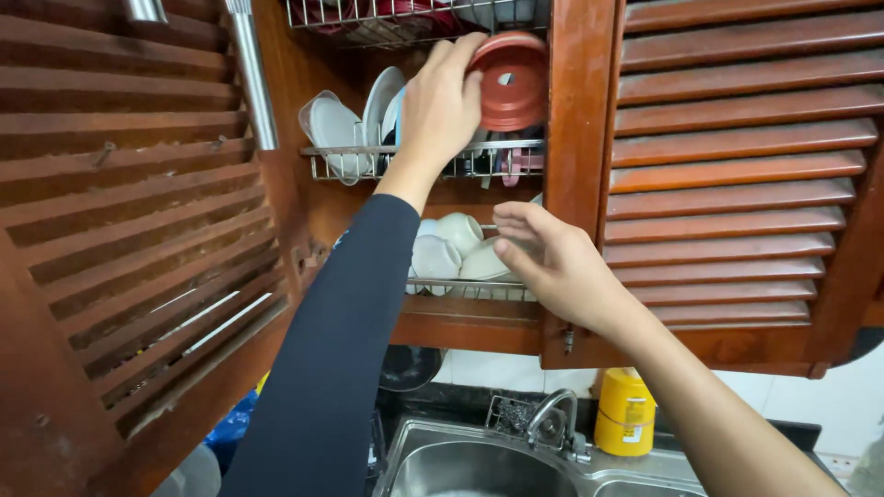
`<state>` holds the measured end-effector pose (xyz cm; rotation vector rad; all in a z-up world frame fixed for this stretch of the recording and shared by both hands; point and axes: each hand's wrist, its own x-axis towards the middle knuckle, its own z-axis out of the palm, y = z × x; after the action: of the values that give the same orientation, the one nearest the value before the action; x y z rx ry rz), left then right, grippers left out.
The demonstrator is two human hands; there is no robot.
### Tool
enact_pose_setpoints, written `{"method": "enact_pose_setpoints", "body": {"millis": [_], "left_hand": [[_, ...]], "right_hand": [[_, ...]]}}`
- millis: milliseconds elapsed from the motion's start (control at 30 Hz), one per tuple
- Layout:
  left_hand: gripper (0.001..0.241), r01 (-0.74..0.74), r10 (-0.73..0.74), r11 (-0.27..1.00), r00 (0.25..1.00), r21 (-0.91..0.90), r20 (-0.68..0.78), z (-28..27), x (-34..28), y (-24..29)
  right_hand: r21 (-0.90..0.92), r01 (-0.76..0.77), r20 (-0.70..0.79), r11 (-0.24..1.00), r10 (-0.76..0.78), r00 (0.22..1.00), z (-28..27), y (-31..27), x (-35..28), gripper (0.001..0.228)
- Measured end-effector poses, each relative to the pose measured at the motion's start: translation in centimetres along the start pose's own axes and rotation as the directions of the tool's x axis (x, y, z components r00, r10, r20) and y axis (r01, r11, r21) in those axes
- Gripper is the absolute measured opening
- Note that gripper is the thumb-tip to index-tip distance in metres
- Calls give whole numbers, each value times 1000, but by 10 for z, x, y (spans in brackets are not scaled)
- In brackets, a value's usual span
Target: Organizing clean bowls and plates into a kitchen cabinet and moving trays.
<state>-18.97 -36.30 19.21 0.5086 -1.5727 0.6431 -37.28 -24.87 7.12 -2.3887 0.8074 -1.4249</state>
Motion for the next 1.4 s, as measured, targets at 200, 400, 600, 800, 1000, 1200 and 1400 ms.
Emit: {"method": "enact_pose_setpoints", "body": {"millis": [200,400,600,800,1000,1200,1400], "left_hand": [[40,117,-117,993,993,9,-9,58,0,10],[42,95,-170,962,941,255,291,76,5,-9],[70,-25,-47,984,919,174,393,66,-8,-8],[73,32,-48,997,966,67,253,0,-44,14],[55,-16,3,992,995,129,101,-114,-94,90],[49,-19,1,906,999,423,43,-248,-114,141],[64,124,-90,733,992,669,-85,-371,-148,159]], "right_hand": [[30,-32,-5,999,32,999,1,-8,-5,58],[-77,-30,3,997,30,1000,-1,-9,-11,59],[-181,-42,-10,983,40,999,2,-8,-7,58],[91,47,-69,995,-41,997,19,48,2,50],[334,-270,17,903,281,959,59,-14,1,51],[518,-259,110,815,237,965,122,-49,-9,52],[517,-357,223,777,281,934,189,-99,-43,59]]}}
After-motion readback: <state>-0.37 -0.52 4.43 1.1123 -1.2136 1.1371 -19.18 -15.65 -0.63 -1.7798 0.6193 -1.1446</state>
